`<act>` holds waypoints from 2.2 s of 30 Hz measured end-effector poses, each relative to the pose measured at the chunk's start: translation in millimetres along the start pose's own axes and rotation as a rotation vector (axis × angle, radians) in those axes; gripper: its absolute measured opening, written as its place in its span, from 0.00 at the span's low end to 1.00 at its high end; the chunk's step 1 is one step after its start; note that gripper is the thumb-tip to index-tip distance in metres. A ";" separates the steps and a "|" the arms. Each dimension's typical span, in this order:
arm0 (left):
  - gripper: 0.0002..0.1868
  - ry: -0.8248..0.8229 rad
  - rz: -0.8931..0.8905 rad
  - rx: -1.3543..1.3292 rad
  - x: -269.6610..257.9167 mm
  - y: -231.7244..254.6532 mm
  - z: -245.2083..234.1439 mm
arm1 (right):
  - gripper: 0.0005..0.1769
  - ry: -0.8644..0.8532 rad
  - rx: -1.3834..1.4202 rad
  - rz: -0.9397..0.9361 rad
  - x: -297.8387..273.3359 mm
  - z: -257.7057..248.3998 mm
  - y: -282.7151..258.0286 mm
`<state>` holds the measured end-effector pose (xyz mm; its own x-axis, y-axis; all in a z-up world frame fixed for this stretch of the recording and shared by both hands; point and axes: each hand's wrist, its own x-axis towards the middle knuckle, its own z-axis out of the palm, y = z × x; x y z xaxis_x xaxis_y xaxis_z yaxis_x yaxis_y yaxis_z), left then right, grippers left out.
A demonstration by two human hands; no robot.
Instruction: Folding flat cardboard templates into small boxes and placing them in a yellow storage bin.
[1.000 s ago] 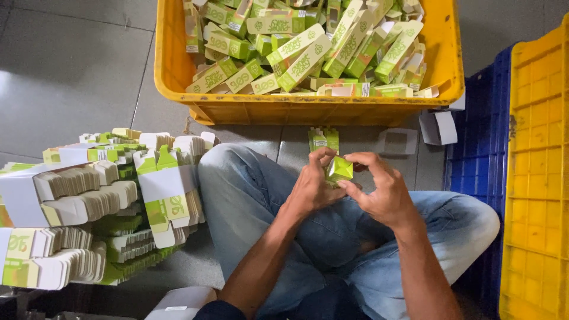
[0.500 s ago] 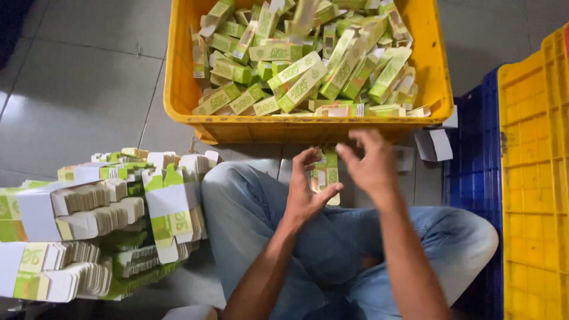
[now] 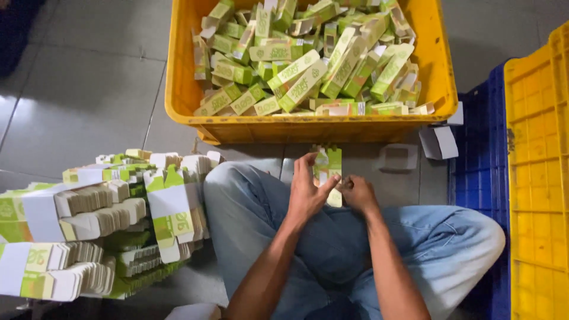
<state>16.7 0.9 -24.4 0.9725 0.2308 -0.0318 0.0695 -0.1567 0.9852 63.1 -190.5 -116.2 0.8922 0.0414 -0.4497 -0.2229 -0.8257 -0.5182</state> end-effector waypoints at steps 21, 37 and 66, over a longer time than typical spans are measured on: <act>0.19 -0.027 0.153 0.094 -9.8 6.0 5.1 | 0.31 0.065 0.605 -0.395 -105.4 -72.6 -62.0; 0.32 -0.030 0.338 0.132 -21.0 -10.9 13.2 | 0.10 0.455 0.676 -0.359 -123.1 -60.6 -104.3; 0.36 -0.108 0.382 0.026 -17.7 4.6 5.7 | 0.03 0.162 0.280 -0.669 -121.7 -123.6 -137.8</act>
<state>1.1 -9.3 -20.3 0.9470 0.0492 0.3173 -0.2976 -0.2367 0.9249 33.8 -151.3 99.8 0.9143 0.3839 0.1290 0.3162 -0.4778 -0.8195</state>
